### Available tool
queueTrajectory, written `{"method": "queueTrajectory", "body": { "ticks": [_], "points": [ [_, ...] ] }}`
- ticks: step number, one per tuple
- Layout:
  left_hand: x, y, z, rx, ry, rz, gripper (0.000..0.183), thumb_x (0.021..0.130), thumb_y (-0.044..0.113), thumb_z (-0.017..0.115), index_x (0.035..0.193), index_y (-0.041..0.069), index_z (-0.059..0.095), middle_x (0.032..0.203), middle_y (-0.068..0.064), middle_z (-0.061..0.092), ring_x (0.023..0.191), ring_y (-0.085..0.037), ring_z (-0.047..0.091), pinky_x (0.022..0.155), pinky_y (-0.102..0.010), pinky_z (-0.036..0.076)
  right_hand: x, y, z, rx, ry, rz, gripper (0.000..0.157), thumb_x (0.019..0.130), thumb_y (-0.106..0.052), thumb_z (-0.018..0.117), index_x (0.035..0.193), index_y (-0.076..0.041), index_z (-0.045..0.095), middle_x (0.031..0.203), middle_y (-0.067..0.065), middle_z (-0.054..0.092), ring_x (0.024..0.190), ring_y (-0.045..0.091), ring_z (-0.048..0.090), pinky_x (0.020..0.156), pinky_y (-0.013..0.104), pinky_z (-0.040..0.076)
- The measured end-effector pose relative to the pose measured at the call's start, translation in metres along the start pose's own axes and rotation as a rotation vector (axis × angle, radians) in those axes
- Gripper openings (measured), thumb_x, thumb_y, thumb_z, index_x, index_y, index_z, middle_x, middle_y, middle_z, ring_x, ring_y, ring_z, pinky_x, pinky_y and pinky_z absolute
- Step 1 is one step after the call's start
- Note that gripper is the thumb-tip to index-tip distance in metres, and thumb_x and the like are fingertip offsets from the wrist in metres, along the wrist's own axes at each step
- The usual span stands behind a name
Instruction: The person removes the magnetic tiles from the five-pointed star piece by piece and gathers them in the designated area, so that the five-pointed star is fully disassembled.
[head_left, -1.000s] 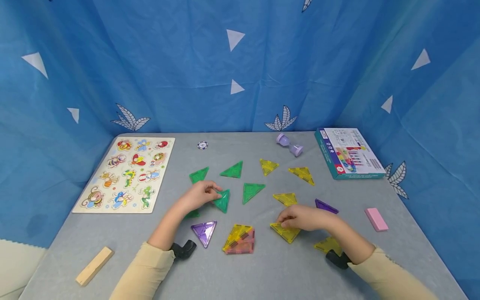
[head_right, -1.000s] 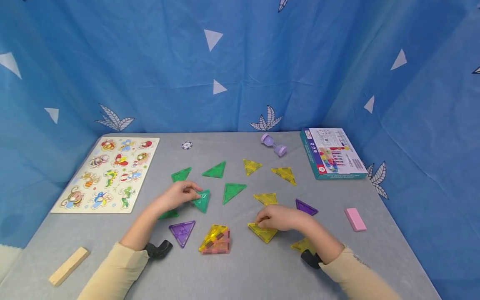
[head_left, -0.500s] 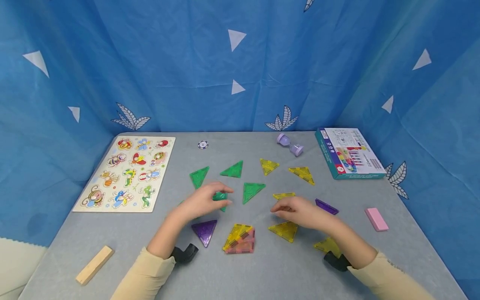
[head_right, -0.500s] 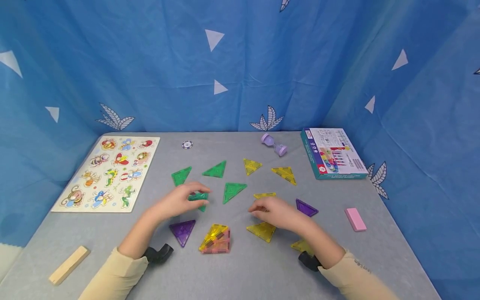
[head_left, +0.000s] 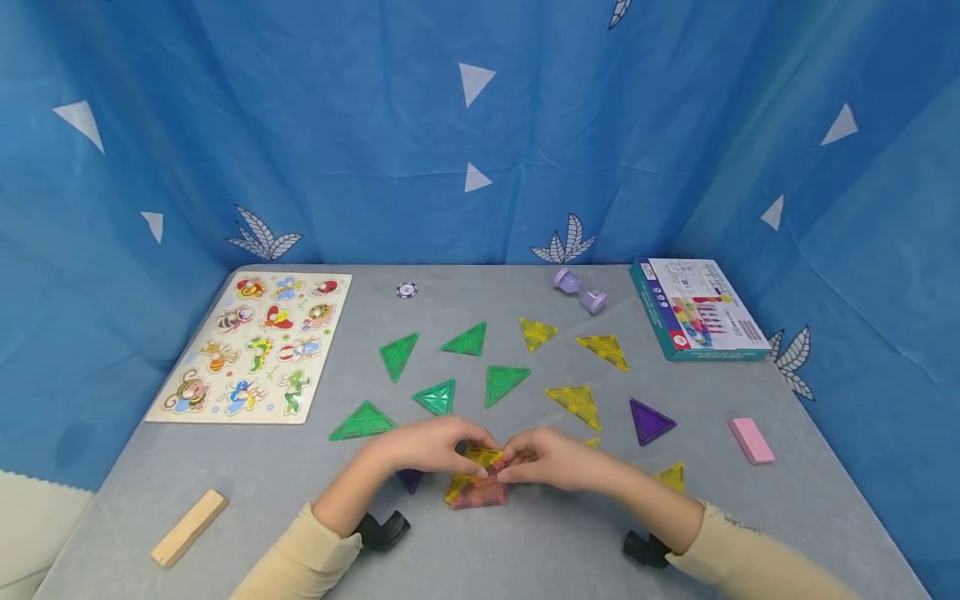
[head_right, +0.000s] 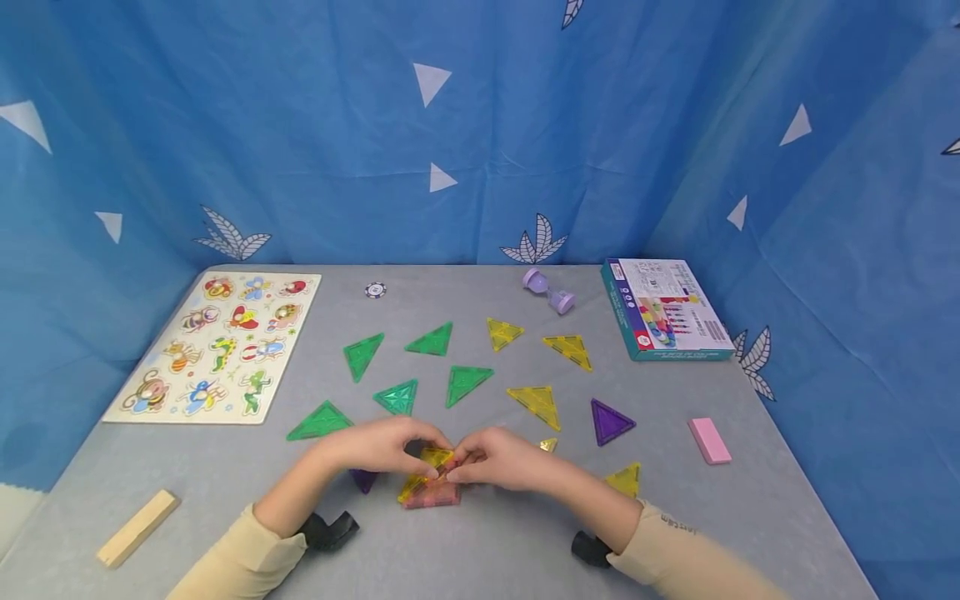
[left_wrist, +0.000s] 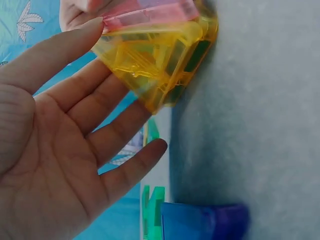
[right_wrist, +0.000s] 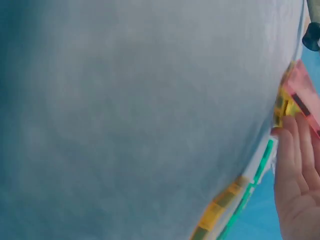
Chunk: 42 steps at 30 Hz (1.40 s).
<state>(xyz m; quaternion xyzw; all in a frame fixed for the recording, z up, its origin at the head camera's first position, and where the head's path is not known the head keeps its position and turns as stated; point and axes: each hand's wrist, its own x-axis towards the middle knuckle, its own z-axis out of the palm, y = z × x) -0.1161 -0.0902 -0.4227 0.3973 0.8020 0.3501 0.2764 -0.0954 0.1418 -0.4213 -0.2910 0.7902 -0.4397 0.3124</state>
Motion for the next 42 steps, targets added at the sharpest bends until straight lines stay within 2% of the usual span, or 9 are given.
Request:
{"method": "queueTrajectory", "body": {
  "ticks": [4,9,16,21,25,30,32,39,42],
  "points": [
    [0.0,-0.002,0.001,-0.069,0.022,0.014,0.022,0.084,0.024,0.071,0.105,0.023,0.067,0.097,0.017,0.063,0.091,-0.003,0.057,0.083,-0.026,0.047,-0.001,0.004,-0.002,0.098,0.051,-0.025,0.015,0.091,-0.021,0.061,0.095,-0.009,0.07,0.085,-0.001,0.067,0.069,0.005,0.051,0.062,0.023,0.046],
    [0.0,-0.004,0.004,-0.201,0.007,0.074,0.022,0.083,0.016,0.072,0.103,0.02,0.066,0.095,0.012,0.065,0.088,-0.005,0.061,0.077,-0.026,0.049,-0.006,0.004,-0.008,0.2,0.04,-0.07,0.017,0.092,-0.016,0.06,0.099,-0.004,0.069,0.09,0.005,0.067,0.076,0.009,0.057,0.071,0.034,0.052],
    [-0.001,-0.004,0.002,-0.339,0.042,0.124,0.017,0.083,0.015,0.071,0.1,0.014,0.066,0.093,0.005,0.067,0.086,-0.011,0.063,0.072,-0.029,0.051,-0.014,-0.006,-0.025,0.204,0.042,-0.133,0.018,0.093,-0.014,0.058,0.101,-0.001,0.067,0.093,0.011,0.066,0.08,0.014,0.061,0.074,0.044,0.052],
    [-0.016,-0.008,-0.01,-0.329,0.11,0.11,0.016,0.082,0.014,0.072,0.096,0.01,0.066,0.089,0.002,0.066,0.083,-0.011,0.063,0.071,-0.03,0.052,-0.019,-0.008,-0.041,0.254,0.17,-0.068,0.021,0.093,-0.017,0.059,0.102,0.001,0.063,0.092,0.012,0.064,0.081,0.019,0.063,0.076,0.043,0.053],
    [-0.036,-0.013,-0.025,-0.356,0.228,0.045,0.016,0.082,0.011,0.072,0.095,0.006,0.064,0.089,-0.002,0.065,0.084,-0.014,0.062,0.073,-0.03,0.052,-0.018,-0.002,-0.046,0.322,0.247,0.035,0.025,0.091,-0.021,0.062,0.104,0.0,0.057,0.087,0.011,0.062,0.08,0.021,0.062,0.076,0.042,0.053],
    [-0.054,-0.016,-0.04,-0.336,0.438,-0.035,0.016,0.081,0.011,0.073,0.093,0.006,0.065,0.091,-0.007,0.065,0.084,-0.018,0.062,0.068,-0.029,0.052,0.0,0.006,-0.031,0.379,0.138,0.099,0.019,0.091,-0.01,0.061,0.101,0.003,0.052,0.079,0.009,0.061,0.075,0.017,0.062,0.073,0.042,0.054],
    [-0.056,-0.016,-0.043,-0.324,0.485,-0.052,0.016,0.081,0.013,0.073,0.094,0.006,0.065,0.094,-0.007,0.064,0.086,-0.02,0.062,0.068,-0.029,0.052,0.009,0.006,-0.022,0.376,0.097,0.116,0.017,0.09,-0.007,0.061,0.099,0.004,0.052,0.077,0.009,0.061,0.072,0.016,0.062,0.072,0.04,0.054],
    [-0.051,-0.013,-0.042,-0.331,0.49,-0.039,0.017,0.081,0.013,0.073,0.094,0.006,0.065,0.097,-0.008,0.063,0.089,-0.021,0.062,0.071,-0.03,0.053,0.026,0.003,-0.009,0.332,0.07,0.183,0.016,0.089,-0.005,0.062,0.098,0.004,0.054,0.074,0.009,0.06,0.066,0.016,0.061,0.067,0.035,0.055],
    [-0.051,-0.013,-0.041,-0.334,0.497,-0.04,0.016,0.081,0.012,0.073,0.093,0.006,0.065,0.096,-0.008,0.062,0.088,-0.022,0.062,0.07,-0.03,0.052,0.026,0.003,-0.012,0.237,0.061,0.184,0.019,0.089,-0.007,0.062,0.103,0.005,0.054,0.072,0.012,0.062,0.066,0.02,0.064,0.065,0.036,0.055]
  ]
}}
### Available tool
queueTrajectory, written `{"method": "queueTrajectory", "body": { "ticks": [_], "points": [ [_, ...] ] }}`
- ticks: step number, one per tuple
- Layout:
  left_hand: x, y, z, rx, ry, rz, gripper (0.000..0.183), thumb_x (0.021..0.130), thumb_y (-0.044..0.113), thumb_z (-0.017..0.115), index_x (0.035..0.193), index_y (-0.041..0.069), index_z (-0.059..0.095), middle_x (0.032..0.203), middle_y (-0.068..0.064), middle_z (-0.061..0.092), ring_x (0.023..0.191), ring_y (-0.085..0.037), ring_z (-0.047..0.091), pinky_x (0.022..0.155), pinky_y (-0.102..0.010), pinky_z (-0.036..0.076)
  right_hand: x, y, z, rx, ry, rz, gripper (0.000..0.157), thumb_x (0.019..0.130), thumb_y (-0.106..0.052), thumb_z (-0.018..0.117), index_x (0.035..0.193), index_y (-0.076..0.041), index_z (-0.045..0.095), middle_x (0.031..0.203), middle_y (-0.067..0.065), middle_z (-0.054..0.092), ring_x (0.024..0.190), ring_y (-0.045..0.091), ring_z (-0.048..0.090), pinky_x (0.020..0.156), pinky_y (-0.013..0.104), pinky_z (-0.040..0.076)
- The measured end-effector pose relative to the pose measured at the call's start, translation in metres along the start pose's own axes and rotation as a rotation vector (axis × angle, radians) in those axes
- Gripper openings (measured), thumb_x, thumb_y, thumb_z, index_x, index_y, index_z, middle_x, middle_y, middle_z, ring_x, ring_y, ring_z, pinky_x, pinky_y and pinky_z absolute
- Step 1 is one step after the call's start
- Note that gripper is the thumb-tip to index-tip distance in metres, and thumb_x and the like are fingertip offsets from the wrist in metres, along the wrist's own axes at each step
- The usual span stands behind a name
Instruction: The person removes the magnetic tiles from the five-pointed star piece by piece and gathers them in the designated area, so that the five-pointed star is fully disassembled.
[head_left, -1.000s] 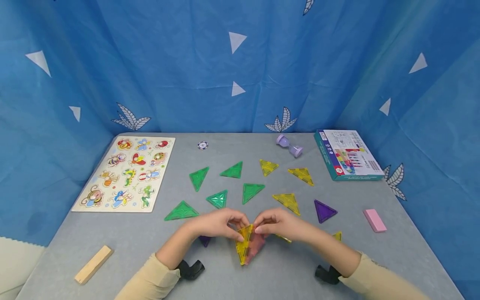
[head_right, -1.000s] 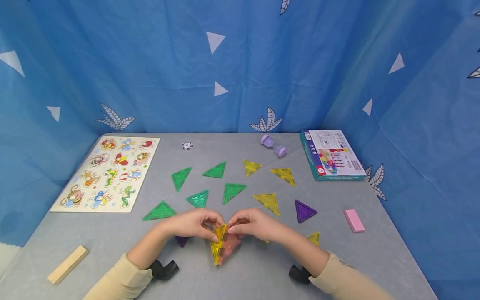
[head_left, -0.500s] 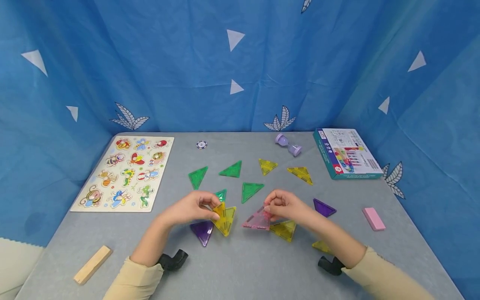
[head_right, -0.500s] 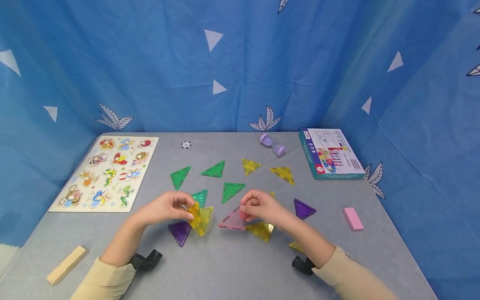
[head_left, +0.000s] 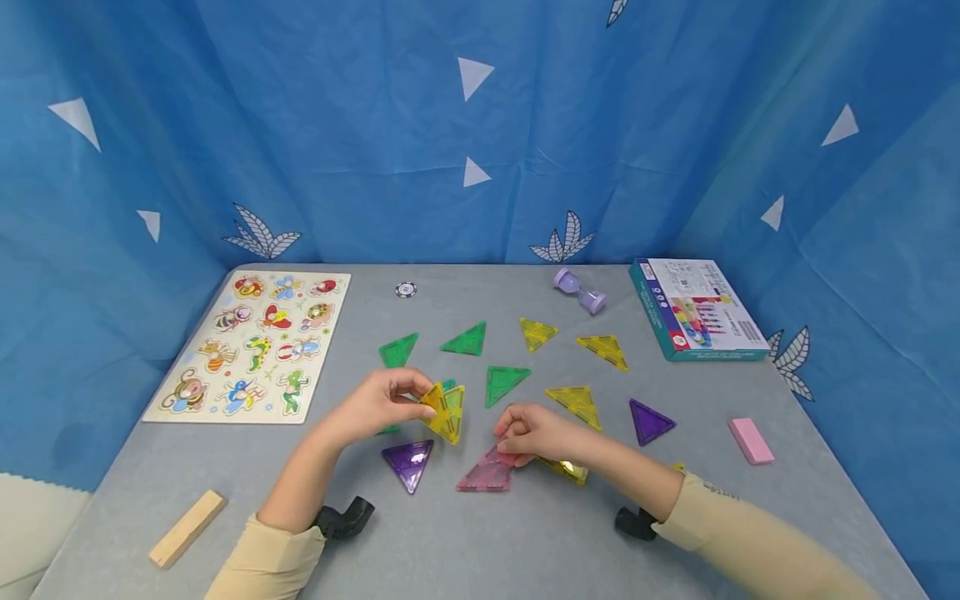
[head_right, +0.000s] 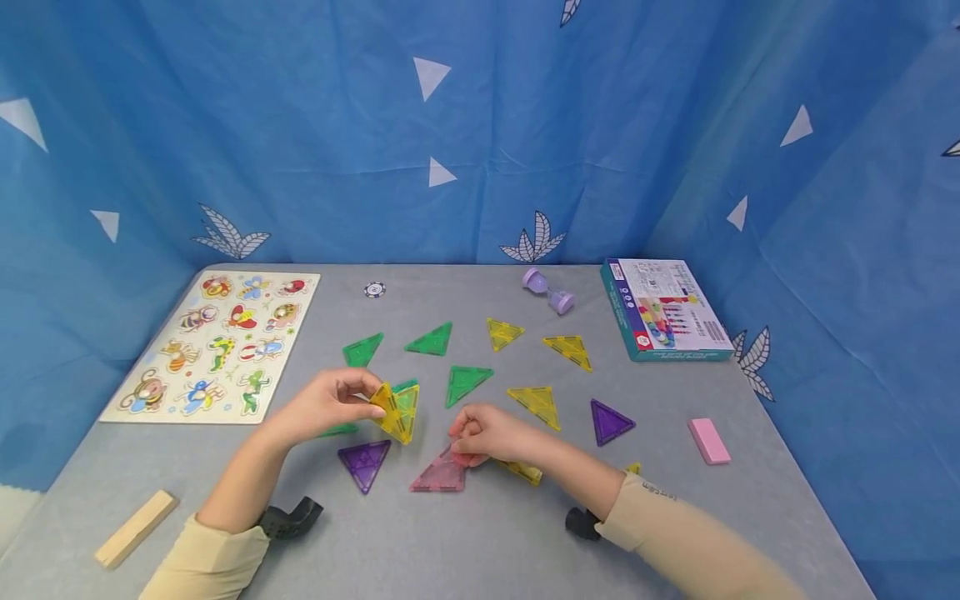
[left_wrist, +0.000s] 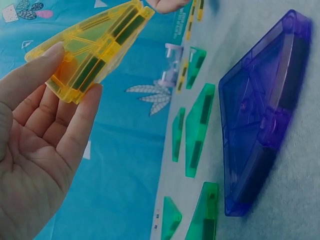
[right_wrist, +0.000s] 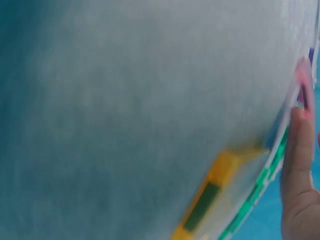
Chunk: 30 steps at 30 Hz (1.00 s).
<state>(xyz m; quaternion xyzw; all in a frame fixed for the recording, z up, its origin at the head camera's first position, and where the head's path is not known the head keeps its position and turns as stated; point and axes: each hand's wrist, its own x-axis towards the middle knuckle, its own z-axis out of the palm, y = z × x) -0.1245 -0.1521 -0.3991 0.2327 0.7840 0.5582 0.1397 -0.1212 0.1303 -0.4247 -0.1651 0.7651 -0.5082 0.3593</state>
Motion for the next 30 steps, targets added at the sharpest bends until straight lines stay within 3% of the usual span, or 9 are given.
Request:
{"method": "queueTrajectory", "body": {
  "ticks": [4,7,10,14,17,21,26,30],
  "points": [
    [0.001,0.0,0.0,0.007,0.004,-0.006,0.016,0.081,0.013,0.073,0.093,0.006,0.065,0.095,-0.008,0.062,0.087,-0.023,0.061,0.068,-0.029,0.052,-0.006,-0.006,-0.013,-0.166,0.048,-0.05,0.024,0.091,-0.011,0.06,0.11,0.004,0.055,0.074,0.014,0.065,0.064,0.026,0.065,0.06,0.037,0.054],
    [0.003,0.002,0.001,-0.001,0.011,0.005,0.017,0.081,0.014,0.073,0.094,0.006,0.065,0.095,-0.008,0.063,0.086,-0.025,0.062,0.068,-0.029,0.052,-0.011,-0.013,-0.027,-0.185,0.117,-0.121,0.026,0.094,-0.012,0.055,0.114,0.005,0.055,0.083,0.019,0.065,0.069,0.031,0.065,0.062,0.04,0.054],
    [0.007,0.008,0.007,-0.049,0.023,0.037,0.017,0.08,0.011,0.073,0.094,0.005,0.066,0.094,-0.009,0.064,0.083,-0.024,0.063,0.069,-0.033,0.053,-0.014,-0.02,-0.036,-0.052,0.146,-0.176,0.034,0.097,-0.019,0.051,0.123,0.003,0.052,0.102,0.026,0.063,0.085,0.036,0.064,0.071,0.042,0.054],
    [0.019,0.018,0.022,-0.111,0.042,0.093,0.017,0.081,0.007,0.072,0.097,0.002,0.066,0.096,-0.01,0.065,0.083,-0.021,0.066,0.069,-0.042,0.054,-0.014,-0.028,-0.033,0.195,0.132,-0.146,0.045,0.097,-0.032,0.05,0.131,-0.003,0.045,0.119,0.024,0.056,0.099,0.037,0.061,0.08,0.043,0.052],
    [0.028,0.023,0.032,-0.112,0.046,0.128,0.018,0.083,0.008,0.07,0.099,0.003,0.066,0.1,-0.01,0.065,0.088,-0.022,0.065,0.073,-0.04,0.054,-0.011,-0.029,-0.027,0.309,0.135,-0.119,0.044,0.094,-0.028,0.055,0.126,0.0,0.046,0.111,0.017,0.058,0.095,0.031,0.062,0.081,0.042,0.052],
    [0.035,0.025,0.038,-0.091,0.073,0.123,0.018,0.084,0.009,0.07,0.101,0.005,0.066,0.105,-0.009,0.064,0.093,-0.022,0.064,0.077,-0.031,0.053,-0.005,-0.023,-0.025,0.384,0.166,-0.122,0.032,0.091,-0.013,0.06,0.115,0.005,0.048,0.096,0.008,0.062,0.084,0.02,0.063,0.079,0.038,0.053],
    [0.044,0.019,0.037,-0.084,0.19,0.073,0.021,0.083,0.014,0.071,0.102,0.005,0.067,0.099,-0.007,0.067,0.09,-0.018,0.064,0.076,-0.03,0.053,0.001,-0.018,-0.03,0.392,0.196,-0.117,0.028,0.091,-0.01,0.059,0.113,0.004,0.05,0.09,0.005,0.063,0.079,0.017,0.063,0.079,0.041,0.052],
    [0.056,0.013,0.021,-0.18,0.38,0.028,0.027,0.082,0.016,0.073,0.103,0.002,0.065,0.093,-0.006,0.067,0.084,-0.016,0.064,0.076,-0.03,0.053,0.008,-0.026,-0.047,0.396,0.315,-0.135,0.033,0.094,-0.011,0.054,0.121,0.005,0.045,0.092,0.007,0.057,0.081,0.019,0.064,0.076,0.037,0.053]
  ]
}}
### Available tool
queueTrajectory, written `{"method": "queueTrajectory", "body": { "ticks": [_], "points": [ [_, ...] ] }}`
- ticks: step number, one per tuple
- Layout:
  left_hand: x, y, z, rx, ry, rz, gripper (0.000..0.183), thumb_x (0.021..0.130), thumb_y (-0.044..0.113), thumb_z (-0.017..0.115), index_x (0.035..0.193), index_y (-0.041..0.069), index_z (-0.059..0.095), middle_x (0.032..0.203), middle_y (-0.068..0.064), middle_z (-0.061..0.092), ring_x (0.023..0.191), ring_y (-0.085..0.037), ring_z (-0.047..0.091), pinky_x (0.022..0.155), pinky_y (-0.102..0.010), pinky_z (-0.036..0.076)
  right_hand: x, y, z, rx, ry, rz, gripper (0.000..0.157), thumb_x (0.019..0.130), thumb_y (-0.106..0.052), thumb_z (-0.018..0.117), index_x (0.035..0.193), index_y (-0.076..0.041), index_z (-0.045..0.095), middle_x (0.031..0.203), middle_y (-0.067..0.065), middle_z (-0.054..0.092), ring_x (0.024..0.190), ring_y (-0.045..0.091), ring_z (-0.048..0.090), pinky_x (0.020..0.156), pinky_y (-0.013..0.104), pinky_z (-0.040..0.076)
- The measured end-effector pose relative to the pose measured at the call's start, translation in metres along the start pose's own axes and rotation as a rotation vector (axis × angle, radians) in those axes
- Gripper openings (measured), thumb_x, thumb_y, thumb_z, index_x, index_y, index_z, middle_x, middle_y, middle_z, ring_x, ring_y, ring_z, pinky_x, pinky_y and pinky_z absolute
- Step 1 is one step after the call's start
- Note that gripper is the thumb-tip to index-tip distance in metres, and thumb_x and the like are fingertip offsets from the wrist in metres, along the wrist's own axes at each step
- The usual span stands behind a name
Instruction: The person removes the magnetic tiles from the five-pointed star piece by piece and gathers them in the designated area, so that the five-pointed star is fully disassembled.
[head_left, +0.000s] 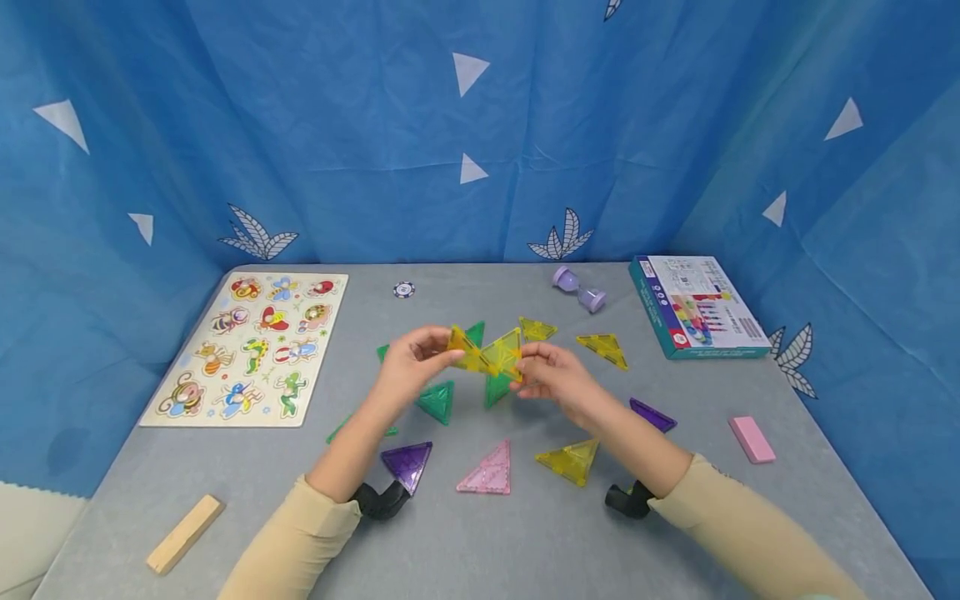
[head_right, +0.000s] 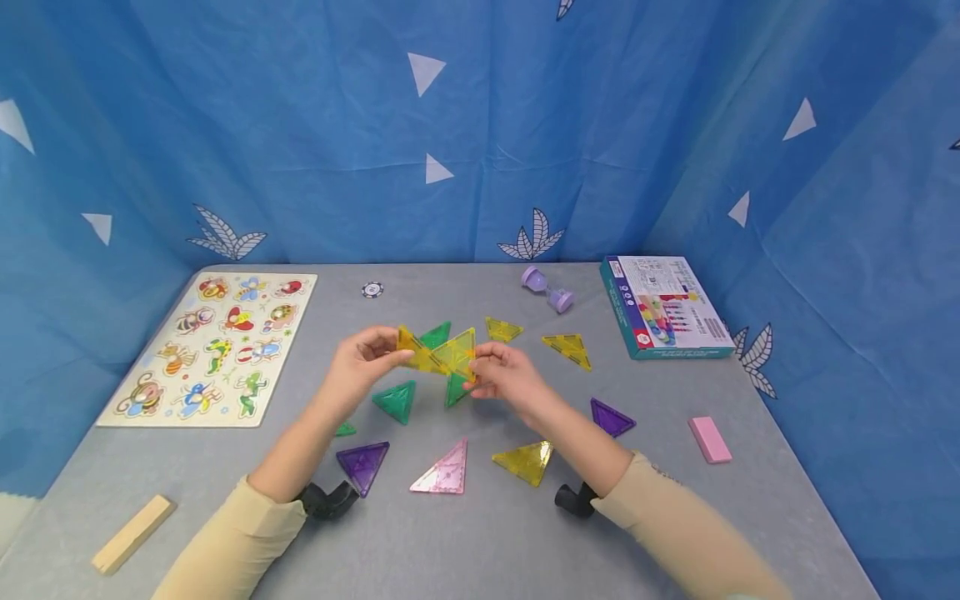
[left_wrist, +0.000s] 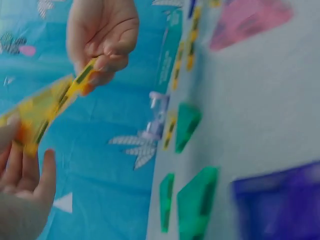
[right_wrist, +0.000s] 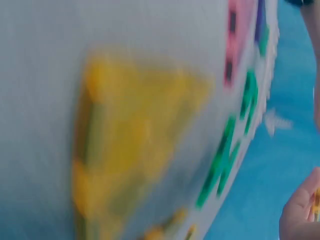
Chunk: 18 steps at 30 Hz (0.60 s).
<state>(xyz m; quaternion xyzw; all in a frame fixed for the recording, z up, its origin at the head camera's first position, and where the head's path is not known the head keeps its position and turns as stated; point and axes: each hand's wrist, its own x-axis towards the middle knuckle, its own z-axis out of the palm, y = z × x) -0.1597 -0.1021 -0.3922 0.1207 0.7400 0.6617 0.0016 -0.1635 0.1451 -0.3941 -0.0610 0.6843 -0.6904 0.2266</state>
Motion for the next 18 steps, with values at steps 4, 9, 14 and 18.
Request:
{"method": "queueTrajectory", "body": {
  "ticks": [4,9,14,18],
  "points": [
    [0.034,-0.005,-0.018,-0.176,0.194,-0.098,0.031,0.083,0.014,0.072,0.109,0.0,0.062,0.092,-0.004,0.065,0.083,-0.014,0.063,0.078,-0.032,0.053,0.029,-0.017,-0.025,-0.01,0.146,-0.009,0.041,0.094,-0.009,0.051,0.132,0.005,0.041,0.1,0.013,0.053,0.081,0.017,0.063,0.076,0.029,0.053],
    [0.079,-0.026,-0.032,-0.24,0.27,-0.3,0.041,0.087,0.008,0.065,0.125,0.002,0.051,0.099,-0.006,0.062,0.083,-0.013,0.062,0.081,-0.033,0.051,0.076,-0.021,-0.055,-0.066,0.271,0.05,0.044,0.094,-0.007,0.052,0.136,0.0,0.042,0.11,0.022,0.053,0.081,0.018,0.063,0.09,0.038,0.047],
    [0.109,-0.053,-0.036,-0.169,0.26,-0.438,0.054,0.089,0.003,0.061,0.138,0.009,0.04,0.109,-0.013,0.055,0.089,-0.02,0.061,0.084,-0.035,0.051,0.113,-0.014,-0.066,-0.126,0.374,0.14,0.04,0.093,-0.004,0.054,0.133,-0.003,0.047,0.108,0.02,0.054,0.077,0.018,0.063,0.085,0.032,0.05],
    [0.118,-0.067,-0.038,-0.131,0.274,-0.503,0.053,0.089,0.002,0.061,0.137,0.008,0.04,0.117,-0.017,0.05,0.099,-0.025,0.06,0.081,-0.031,0.052,0.128,-0.007,-0.068,-0.111,0.396,0.225,0.037,0.095,-0.002,0.051,0.132,-0.003,0.049,0.116,0.018,0.05,0.075,0.015,0.06,0.079,0.025,0.051]
  ]
}}
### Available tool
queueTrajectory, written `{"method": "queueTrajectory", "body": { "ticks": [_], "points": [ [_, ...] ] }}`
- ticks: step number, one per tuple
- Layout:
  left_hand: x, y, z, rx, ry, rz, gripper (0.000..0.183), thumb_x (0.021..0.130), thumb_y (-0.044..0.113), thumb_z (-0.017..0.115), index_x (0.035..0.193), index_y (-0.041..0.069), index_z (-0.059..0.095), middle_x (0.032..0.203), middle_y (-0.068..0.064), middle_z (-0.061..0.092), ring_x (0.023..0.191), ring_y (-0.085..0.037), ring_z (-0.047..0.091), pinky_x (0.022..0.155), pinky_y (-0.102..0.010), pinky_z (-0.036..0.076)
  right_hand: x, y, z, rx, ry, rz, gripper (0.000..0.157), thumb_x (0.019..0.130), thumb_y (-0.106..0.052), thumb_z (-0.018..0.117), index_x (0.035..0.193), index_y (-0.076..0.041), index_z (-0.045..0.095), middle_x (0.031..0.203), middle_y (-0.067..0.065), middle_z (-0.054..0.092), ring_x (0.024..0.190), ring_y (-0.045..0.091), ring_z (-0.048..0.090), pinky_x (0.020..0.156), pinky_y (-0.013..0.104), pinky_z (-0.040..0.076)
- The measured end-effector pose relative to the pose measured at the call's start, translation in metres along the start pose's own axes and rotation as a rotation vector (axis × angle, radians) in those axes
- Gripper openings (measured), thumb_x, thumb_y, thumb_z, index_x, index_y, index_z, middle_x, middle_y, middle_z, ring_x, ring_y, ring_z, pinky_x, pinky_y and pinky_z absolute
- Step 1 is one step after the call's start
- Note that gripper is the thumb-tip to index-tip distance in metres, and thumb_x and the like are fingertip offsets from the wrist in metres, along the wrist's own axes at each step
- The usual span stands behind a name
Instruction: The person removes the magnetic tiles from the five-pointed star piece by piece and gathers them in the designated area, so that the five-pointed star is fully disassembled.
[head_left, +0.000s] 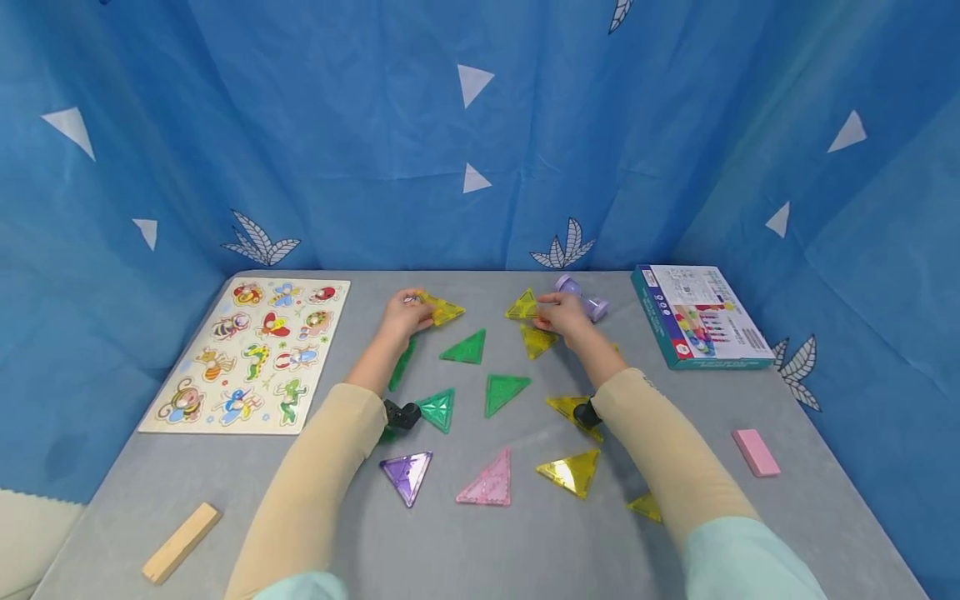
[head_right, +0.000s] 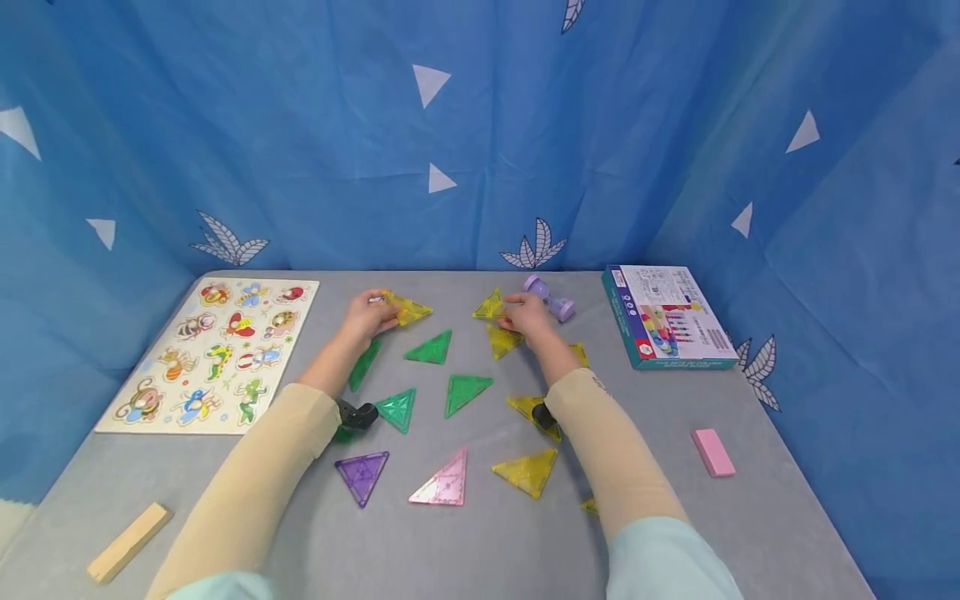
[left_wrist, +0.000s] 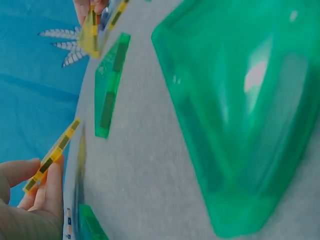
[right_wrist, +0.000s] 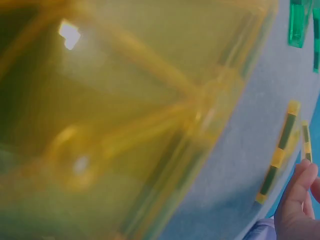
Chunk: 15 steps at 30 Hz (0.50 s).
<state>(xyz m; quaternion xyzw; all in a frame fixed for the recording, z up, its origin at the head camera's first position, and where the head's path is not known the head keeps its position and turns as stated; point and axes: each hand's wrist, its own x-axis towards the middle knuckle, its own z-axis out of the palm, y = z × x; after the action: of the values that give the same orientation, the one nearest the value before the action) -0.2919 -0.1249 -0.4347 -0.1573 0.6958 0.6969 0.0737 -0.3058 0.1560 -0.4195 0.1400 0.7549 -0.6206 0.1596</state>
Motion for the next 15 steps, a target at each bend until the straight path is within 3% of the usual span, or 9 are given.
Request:
{"method": "queueTrajectory", "body": {
  "ticks": [7,10,15],
  "points": [
    [0.002,-0.002,0.001,0.024,-0.095,-0.03,0.066,0.092,0.008,0.057,0.148,0.007,0.022,0.143,-0.019,0.036,0.12,-0.028,0.05,0.089,-0.03,0.048,0.006,0.001,-0.004,0.036,0.032,-0.012,0.041,0.095,0.001,0.048,0.136,0.0,0.044,0.128,0.021,0.047,0.099,0.024,0.057,0.089,0.029,0.047],
    [-0.003,0.002,0.0,0.043,-0.14,-0.026,0.07,0.093,0.015,0.057,0.149,0.007,0.017,0.149,-0.016,0.026,0.129,-0.027,0.041,0.097,-0.033,0.042,0.005,0.0,-0.011,0.026,0.045,-0.008,0.043,0.095,0.0,0.049,0.138,-0.002,0.043,0.132,0.019,0.045,0.109,0.026,0.053,0.093,0.031,0.045],
    [-0.018,0.015,-0.004,0.085,-0.156,0.022,0.074,0.093,0.023,0.057,0.15,0.007,0.013,0.154,-0.013,0.013,0.138,-0.026,0.025,0.105,-0.036,0.032,-0.011,-0.006,-0.035,0.045,-0.014,-0.055,0.049,0.097,-0.005,0.048,0.143,-0.003,0.034,0.139,0.019,0.038,0.122,0.03,0.047,0.099,0.035,0.039]
  ]
}}
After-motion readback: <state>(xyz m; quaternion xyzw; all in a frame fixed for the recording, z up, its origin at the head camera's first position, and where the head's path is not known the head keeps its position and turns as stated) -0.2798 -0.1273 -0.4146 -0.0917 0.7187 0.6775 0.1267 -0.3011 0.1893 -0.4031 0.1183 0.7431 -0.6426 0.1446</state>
